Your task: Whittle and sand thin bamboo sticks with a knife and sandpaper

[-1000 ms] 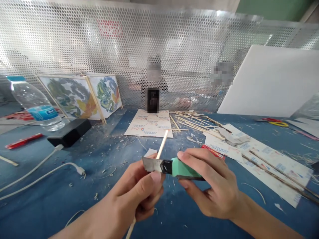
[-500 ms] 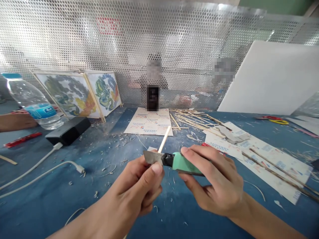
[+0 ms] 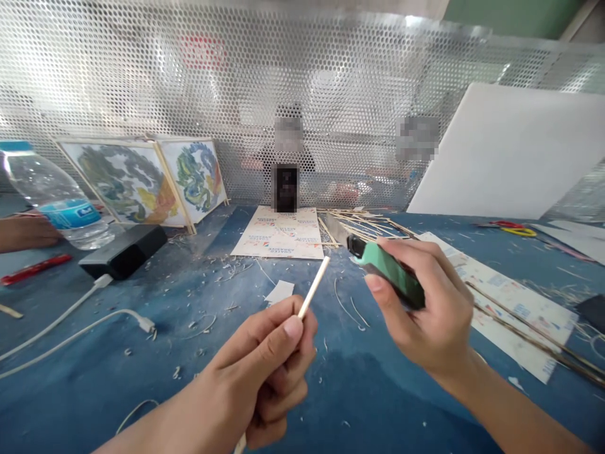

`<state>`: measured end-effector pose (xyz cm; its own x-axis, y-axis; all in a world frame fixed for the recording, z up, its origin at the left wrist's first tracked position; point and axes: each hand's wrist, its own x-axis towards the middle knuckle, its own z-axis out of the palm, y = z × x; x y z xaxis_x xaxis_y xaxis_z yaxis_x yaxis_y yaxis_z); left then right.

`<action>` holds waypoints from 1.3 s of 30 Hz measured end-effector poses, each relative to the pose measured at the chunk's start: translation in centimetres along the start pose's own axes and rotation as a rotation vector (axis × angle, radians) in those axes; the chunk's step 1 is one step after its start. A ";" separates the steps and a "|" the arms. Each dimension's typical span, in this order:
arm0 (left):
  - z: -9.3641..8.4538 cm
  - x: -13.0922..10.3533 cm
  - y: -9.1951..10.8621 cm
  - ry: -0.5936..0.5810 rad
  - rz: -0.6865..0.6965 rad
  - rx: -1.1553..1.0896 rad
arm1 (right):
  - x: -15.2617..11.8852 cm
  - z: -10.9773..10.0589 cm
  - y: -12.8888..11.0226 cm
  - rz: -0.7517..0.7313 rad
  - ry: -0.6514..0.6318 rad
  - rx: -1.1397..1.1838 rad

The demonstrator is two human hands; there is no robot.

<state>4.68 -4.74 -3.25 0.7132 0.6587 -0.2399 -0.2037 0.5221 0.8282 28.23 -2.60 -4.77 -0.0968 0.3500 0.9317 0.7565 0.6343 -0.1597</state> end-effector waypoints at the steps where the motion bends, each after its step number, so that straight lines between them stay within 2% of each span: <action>1: 0.0 0.0 0.0 0.008 0.012 -0.006 | -0.1 0.0 -0.2 -0.030 -0.020 0.024; 6: -0.2 0.1 0.2 0.040 0.055 -0.009 | -1.2 0.1 -1.5 -0.193 -0.152 0.092; 9: -0.3 0.1 0.2 0.057 0.063 -0.028 | -1.7 0.3 -1.7 -0.199 -0.190 0.083; 14: -0.5 0.0 0.1 0.093 0.037 -0.008 | -1.9 0.3 -1.6 -0.200 -0.185 0.046; 17: -0.5 0.1 -0.1 0.063 0.045 -0.028 | -1.4 0.2 -1.1 -0.148 -0.175 0.036; 23: -0.3 -0.1 -0.4 -0.007 -0.026 -0.021 | 0.0 0.6 1.4 0.081 -0.024 -0.021; 25: -0.6 0.0 -0.5 -0.002 0.013 -0.053 | -0.1 0.5 1.3 0.145 -0.059 0.060; 27: -1.0 0.2 -0.6 0.025 0.036 -0.062 | -0.5 0.5 0.5 0.317 -0.173 0.297; 30: -1.0 0.7 -0.6 0.044 -0.002 0.006 | -1.3 0.5 -1.2 0.677 -0.361 0.880; 32: -0.6 0.9 -0.7 0.046 -0.050 0.062 | -1.6 0.7 -2.0 0.862 -0.432 1.193; 35: -0.2 1.1 -0.9 0.037 -0.141 0.093 | -1.5 1.0 -2.4 1.022 -0.414 1.339; 39: -0.4 1.2 -1.7 -0.030 -0.136 0.123 | -1.0 1.0 -1.7 1.057 -0.365 1.314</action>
<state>5.67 -4.62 -5.15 0.7488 0.5689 -0.3402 -0.0215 0.5338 0.8453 26.37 -3.32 -5.73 -0.2165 0.9615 0.1691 -0.3910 0.0733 -0.9174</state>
